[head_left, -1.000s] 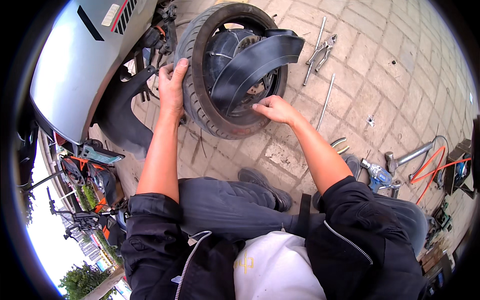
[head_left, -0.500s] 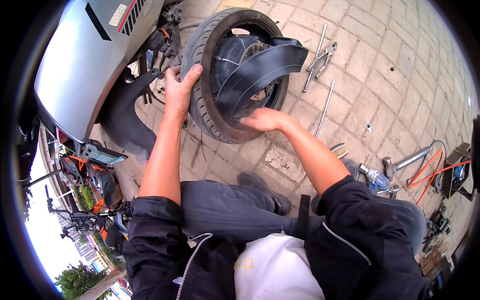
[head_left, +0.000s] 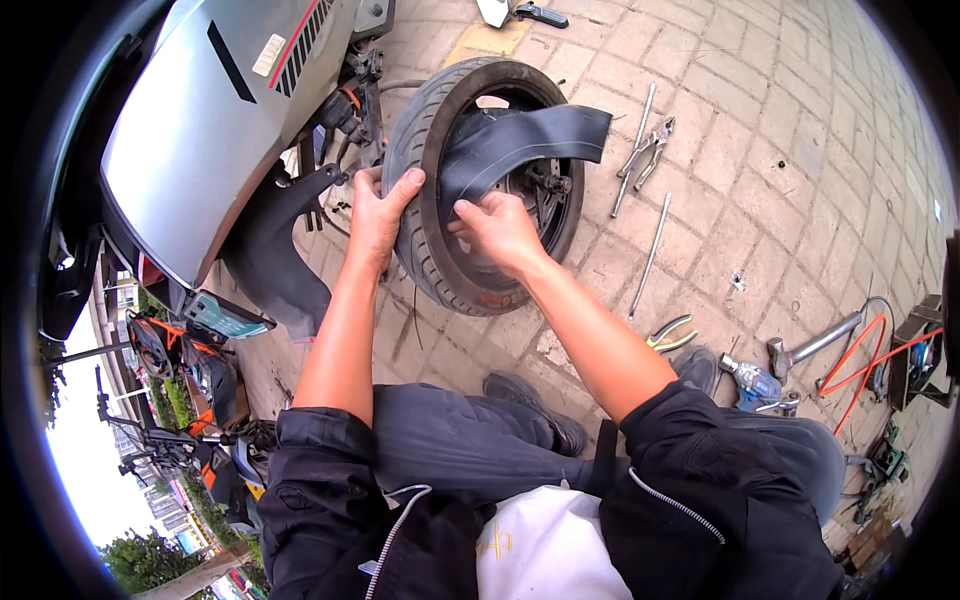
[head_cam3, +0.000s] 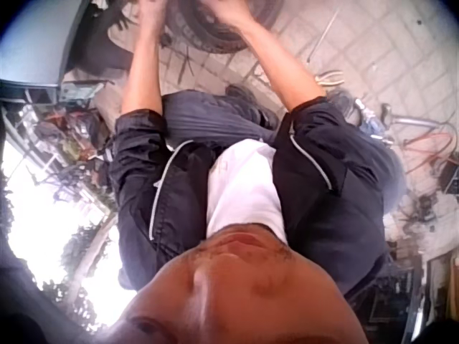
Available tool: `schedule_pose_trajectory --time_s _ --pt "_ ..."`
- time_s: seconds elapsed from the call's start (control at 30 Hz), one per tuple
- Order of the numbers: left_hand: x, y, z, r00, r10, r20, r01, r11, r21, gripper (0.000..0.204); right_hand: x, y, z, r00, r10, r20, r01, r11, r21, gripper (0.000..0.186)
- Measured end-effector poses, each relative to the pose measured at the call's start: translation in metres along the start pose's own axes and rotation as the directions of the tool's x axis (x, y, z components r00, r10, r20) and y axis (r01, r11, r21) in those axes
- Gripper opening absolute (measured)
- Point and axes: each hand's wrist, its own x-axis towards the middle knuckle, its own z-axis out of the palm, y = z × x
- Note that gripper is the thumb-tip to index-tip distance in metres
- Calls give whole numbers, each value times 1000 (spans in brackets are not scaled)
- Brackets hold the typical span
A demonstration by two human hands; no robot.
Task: The person cuts a piece of rubber material with scissors and then inserts it into the inner cavity of a scooter tire. The person manipulates the tire and the rubber insert by hand to fit the material inside the wheel assembly.
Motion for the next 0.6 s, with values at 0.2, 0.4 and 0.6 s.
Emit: schedule_pose_trajectory --time_s 0.2,0.4,0.6 --pt "-8 1 0 999 32 4 -33 998 53 88 11 14 0 914 186 360 -338 839 426 42" --pt "-6 4 1 999 -31 33 31 1000 6 89 30 3 -9 698 232 678 -593 719 364 55" --pt "2 0 -12 997 -23 68 25 999 -32 87 32 -22 0 775 331 538 -192 935 -298 49"
